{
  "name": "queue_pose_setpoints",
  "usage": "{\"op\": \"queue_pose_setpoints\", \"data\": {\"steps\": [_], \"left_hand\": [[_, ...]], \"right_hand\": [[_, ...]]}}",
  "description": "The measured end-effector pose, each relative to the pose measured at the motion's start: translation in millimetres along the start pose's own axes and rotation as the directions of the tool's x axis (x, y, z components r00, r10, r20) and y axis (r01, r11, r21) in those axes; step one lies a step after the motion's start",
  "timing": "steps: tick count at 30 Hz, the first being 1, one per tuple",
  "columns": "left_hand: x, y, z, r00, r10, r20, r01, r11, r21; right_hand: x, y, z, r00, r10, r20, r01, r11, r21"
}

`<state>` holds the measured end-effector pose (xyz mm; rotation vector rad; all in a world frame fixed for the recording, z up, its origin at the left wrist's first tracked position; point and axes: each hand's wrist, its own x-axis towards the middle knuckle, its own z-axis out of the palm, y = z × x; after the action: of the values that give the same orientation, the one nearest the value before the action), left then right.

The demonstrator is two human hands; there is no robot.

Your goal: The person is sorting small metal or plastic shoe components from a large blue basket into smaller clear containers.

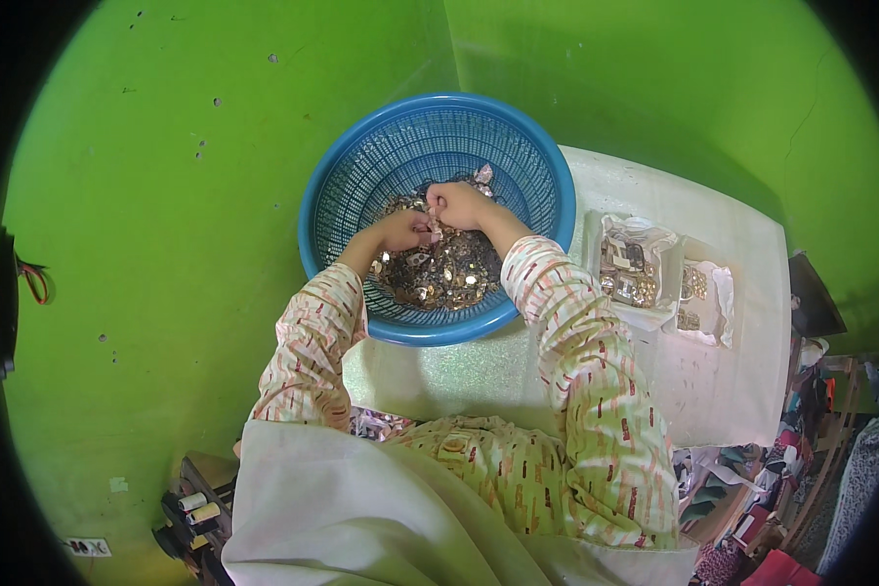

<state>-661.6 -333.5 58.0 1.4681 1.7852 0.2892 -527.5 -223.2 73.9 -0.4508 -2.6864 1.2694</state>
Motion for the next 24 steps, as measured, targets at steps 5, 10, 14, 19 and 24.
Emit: {"op": "queue_pose_setpoints", "data": {"steps": [5,10,14,19,24], "left_hand": [[4.0,3.5,-1.5,0.997,0.060,-0.051,-0.072,0.965,-0.253],[-1.4,21.5,-8.0,0.999,0.048,-0.019,-0.052,0.934,-0.354],[1.4,4.5,-5.6,0.996,0.054,-0.077,-0.078,0.929,-0.362],[10.6,-8.1,-4.4,0.994,-0.029,-0.108,0.025,0.999,-0.045],[-3.9,-0.2,-7.0,0.985,-0.167,-0.049,0.156,0.972,-0.175]], "right_hand": [[2.2,1.4,-3.5,1.000,-0.015,-0.007,0.016,0.990,0.143],[-3.4,4.2,-10.7,0.998,-0.035,-0.042,0.035,0.999,-0.019],[-3.5,2.6,-8.8,0.980,0.166,0.106,-0.127,0.943,-0.308],[2.3,31.8,8.1,0.889,0.379,0.257,-0.202,0.828,-0.522],[-4.6,8.1,10.0,0.823,0.365,0.435,-0.149,0.878,-0.455]]}}
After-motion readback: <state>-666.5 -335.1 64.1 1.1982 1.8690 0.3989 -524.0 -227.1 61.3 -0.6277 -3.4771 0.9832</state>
